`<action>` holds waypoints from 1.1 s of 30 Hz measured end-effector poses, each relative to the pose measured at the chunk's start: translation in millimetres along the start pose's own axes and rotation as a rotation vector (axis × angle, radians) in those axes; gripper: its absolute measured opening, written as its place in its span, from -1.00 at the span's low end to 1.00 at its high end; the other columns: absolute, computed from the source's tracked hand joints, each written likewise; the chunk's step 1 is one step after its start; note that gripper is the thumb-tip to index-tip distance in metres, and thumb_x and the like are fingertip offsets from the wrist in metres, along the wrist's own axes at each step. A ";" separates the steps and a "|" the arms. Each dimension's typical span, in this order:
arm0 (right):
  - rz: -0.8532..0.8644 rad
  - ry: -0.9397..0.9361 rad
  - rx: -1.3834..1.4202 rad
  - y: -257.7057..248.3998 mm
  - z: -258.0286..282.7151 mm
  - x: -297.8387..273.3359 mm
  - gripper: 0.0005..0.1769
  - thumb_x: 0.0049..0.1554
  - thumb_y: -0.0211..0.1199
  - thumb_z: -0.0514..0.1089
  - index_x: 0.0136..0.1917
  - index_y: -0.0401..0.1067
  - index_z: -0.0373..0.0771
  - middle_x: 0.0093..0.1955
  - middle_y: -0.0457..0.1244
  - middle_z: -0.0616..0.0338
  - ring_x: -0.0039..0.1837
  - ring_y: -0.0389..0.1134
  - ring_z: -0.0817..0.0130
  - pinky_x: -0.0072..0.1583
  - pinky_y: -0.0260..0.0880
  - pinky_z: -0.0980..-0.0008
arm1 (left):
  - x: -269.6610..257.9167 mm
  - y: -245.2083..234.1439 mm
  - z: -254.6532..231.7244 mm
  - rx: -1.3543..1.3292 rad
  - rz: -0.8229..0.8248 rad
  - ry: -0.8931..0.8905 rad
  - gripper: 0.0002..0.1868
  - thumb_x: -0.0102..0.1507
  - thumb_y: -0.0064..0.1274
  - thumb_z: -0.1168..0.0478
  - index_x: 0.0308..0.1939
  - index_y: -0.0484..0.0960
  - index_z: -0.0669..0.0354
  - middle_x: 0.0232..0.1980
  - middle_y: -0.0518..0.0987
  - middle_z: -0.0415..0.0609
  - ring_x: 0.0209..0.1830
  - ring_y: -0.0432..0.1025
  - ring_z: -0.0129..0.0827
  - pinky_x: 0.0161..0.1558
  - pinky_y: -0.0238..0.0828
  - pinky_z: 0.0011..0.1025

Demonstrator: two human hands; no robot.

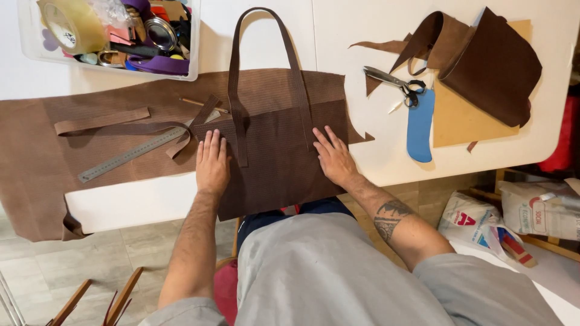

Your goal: Measuring, cutting, and arranging leather components to create a tote bag.

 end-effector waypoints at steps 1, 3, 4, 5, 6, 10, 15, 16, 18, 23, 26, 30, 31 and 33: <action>-0.033 -0.012 -0.010 0.4 -3.2 -0.1 -0.49 0.27 0.05 -0.15 0.48 0.24 -0.20 0.75 -0.21 0.17 0.72 -0.26 -0.09 0.54 0.05 -0.05 | 1.4 -2.0 -2.5 0.025 0.028 0.069 -0.34 0.29 0.16 0.10 0.44 0.38 0.20 0.65 0.13 0.10 0.67 -0.03 -0.06 0.59 -0.12 -0.08; -0.051 -0.023 -0.015 2.4 -4.6 -6.3 -0.53 0.27 0.04 -0.16 0.45 0.26 -0.19 0.75 -0.18 0.17 0.71 -0.24 -0.08 0.54 0.06 -0.03 | -0.6 -9.3 -7.7 0.044 0.070 0.135 -0.30 0.28 0.15 0.14 0.49 0.33 0.17 0.66 0.12 0.11 0.67 -0.03 -0.03 0.59 -0.10 -0.07; -0.057 -0.066 -0.056 0.1 -3.5 -5.5 -0.48 0.26 0.07 -0.16 0.48 0.23 -0.17 0.74 -0.17 0.18 0.71 -0.24 -0.08 0.54 0.05 -0.04 | 4.3 -8.0 -17.4 0.064 0.130 0.238 -0.23 0.24 0.13 0.01 0.52 0.27 -0.02 0.68 0.08 0.00 0.69 -0.08 -0.08 0.61 -0.17 -0.05; -0.064 -0.108 -0.096 -2.2 -2.1 -4.7 -0.43 0.25 0.10 -0.15 0.52 0.20 -0.14 0.74 -0.16 0.18 0.71 -0.24 -0.09 0.55 0.04 -0.05 | 7.9 -6.9 -26.5 0.083 0.189 0.342 -0.16 0.20 0.11 -0.12 0.55 0.22 -0.21 0.70 0.04 -0.11 0.71 -0.13 -0.13 0.63 -0.23 -0.02; -0.061 -0.108 -0.097 -5.4 -5.4 -3.2 -0.43 0.25 0.10 -0.15 0.52 0.20 -0.14 0.74 -0.16 0.18 0.71 -0.24 -0.09 0.55 0.04 -0.05 | 11.8 -4.7 -26.8 0.081 0.189 0.342 -0.16 0.20 0.11 -0.12 0.55 0.22 -0.21 0.70 0.04 -0.11 0.71 -0.13 -0.13 0.63 -0.23 -0.02; 0.042 -0.203 -0.166 -5.2 -4.4 1.5 -0.35 0.26 0.07 -0.08 0.59 0.11 -0.10 0.76 -0.23 0.20 0.73 -0.31 -0.10 0.58 -0.10 -0.15 | 23.6 5.1 -24.8 0.123 0.307 0.269 -0.15 0.22 0.00 -0.27 0.58 0.16 -0.31 0.73 -0.08 -0.18 0.73 -0.24 -0.14 0.63 -0.32 0.03; 0.052 -0.188 -0.161 -5.1 2.2 -0.5 -0.32 0.24 0.08 -0.08 0.61 0.09 -0.11 0.76 -0.24 0.17 0.73 -0.32 -0.11 0.58 -0.11 -0.17 | 30.9 -1.9 -24.8 0.090 0.383 0.136 -0.12 0.28 -0.02 -0.24 0.62 0.08 -0.17 0.74 -0.16 -0.16 0.73 -0.32 -0.12 0.63 -0.40 0.06; 0.052 -0.172 -0.154 -4.4 2.6 0.3 -0.32 0.24 0.07 -0.11 0.60 0.10 -0.14 0.76 -0.24 0.15 0.73 -0.31 -0.12 0.58 -0.10 -0.16 | 31.7 -2.3 -22.9 0.089 0.397 0.117 -0.11 0.27 0.00 -0.23 0.62 0.08 -0.12 0.74 -0.16 -0.18 0.73 -0.33 -0.12 0.63 -0.42 0.07; 0.047 -0.160 -0.146 -4.3 4.7 1.8 -0.33 0.23 0.05 -0.15 0.60 0.11 -0.16 0.76 -0.23 0.13 0.73 -0.31 -0.12 0.57 -0.09 -0.15 | 32.1 -4.6 -19.3 0.093 0.407 0.094 -0.09 0.26 0.02 -0.21 0.62 0.07 -0.07 0.74 -0.15 -0.20 0.73 -0.34 -0.13 0.62 -0.44 0.08; 0.065 -0.118 -0.168 -2.9 8.0 -0.5 -0.28 0.17 0.07 -0.19 0.59 0.11 -0.21 0.76 -0.25 0.08 0.72 -0.32 -0.14 0.57 -0.06 -0.11 | 31.7 -10.8 -22.2 0.120 0.423 0.086 -0.11 0.28 0.01 -0.23 0.60 0.11 -0.03 0.74 -0.16 -0.23 0.73 -0.33 -0.16 0.62 -0.40 0.05; 0.026 -0.125 -0.148 -1.0 5.7 2.2 -0.28 0.13 0.11 -0.17 0.56 0.16 -0.22 0.74 -0.20 0.06 0.71 -0.27 -0.16 0.55 -0.01 -0.09 | 34.3 -19.3 -23.2 -0.002 0.061 0.157 -0.28 0.23 0.16 -0.11 0.38 0.46 0.16 0.58 0.27 0.01 0.59 0.13 -0.15 0.52 0.04 -0.15; -0.132 -0.171 -0.109 -5.6 -1.5 25.9 -0.38 0.14 0.19 -0.06 0.45 0.30 -0.21 0.65 -0.01 0.04 0.66 -0.08 -0.09 0.48 0.11 -0.05 | 43.7 -18.3 -14.5 0.006 -0.222 0.147 -0.47 0.17 0.27 0.00 0.17 0.62 0.08 0.26 0.50 -0.02 0.27 0.40 -0.14 0.16 0.32 -0.22; -0.290 -0.151 0.005 -25.8 -5.5 35.0 -0.46 0.16 0.19 -0.04 0.39 0.36 -0.21 0.53 0.11 0.06 0.56 0.07 -0.02 0.39 0.21 0.02 | 50.9 -22.8 -3.5 -0.055 -0.278 0.030 -0.48 0.15 0.30 0.05 0.17 0.62 0.06 0.20 0.51 -0.06 0.20 0.42 -0.17 0.06 0.34 -0.25; -0.448 -0.133 0.122 -51.3 -13.6 58.4 -0.53 0.19 0.19 -0.02 0.32 0.42 -0.22 0.42 0.23 0.08 0.45 0.22 0.05 0.30 0.30 0.09 | 70.6 -33.7 8.1 -0.112 -0.335 -0.088 -0.48 0.13 0.32 0.10 0.16 0.62 0.04 0.14 0.51 -0.10 0.13 0.43 -0.20 -0.03 0.37 -0.27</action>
Point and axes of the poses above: each hand's wrist, its own x-axis towards the middle knuckle, its own y-axis out of the palm, z = x × y, the point moved 9 cm from there along x, towards the middle knuckle
